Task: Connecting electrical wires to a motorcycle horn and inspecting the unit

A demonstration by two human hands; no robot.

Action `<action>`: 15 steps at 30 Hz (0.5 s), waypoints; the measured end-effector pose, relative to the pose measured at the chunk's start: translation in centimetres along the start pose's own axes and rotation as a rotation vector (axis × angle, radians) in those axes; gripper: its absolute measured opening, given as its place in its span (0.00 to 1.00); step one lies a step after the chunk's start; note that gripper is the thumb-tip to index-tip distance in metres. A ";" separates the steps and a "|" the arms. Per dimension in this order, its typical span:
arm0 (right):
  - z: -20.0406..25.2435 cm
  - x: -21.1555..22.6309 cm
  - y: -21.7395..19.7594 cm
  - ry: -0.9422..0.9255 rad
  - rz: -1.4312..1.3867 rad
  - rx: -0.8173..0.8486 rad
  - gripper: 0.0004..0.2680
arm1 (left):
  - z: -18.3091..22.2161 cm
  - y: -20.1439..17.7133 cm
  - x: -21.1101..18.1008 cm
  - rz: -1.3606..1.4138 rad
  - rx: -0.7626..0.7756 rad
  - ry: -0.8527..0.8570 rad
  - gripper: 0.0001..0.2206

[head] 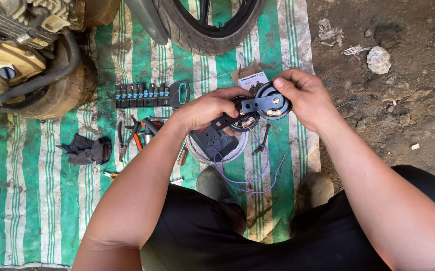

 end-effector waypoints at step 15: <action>0.9 3.0 0.5 -0.024 0.113 -0.068 0.07 | 0.1 0.5 0.1 0.031 -0.023 -0.067 0.29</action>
Point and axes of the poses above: each hand's wrist, its own z-axis away from the middle knuckle, its own y-axis out of the palm, x = y × z, the point moved 7 cm from there along -z, towards the middle knuckle, and after that the axes turned 12 degrees about z, right-handed, at the moved point
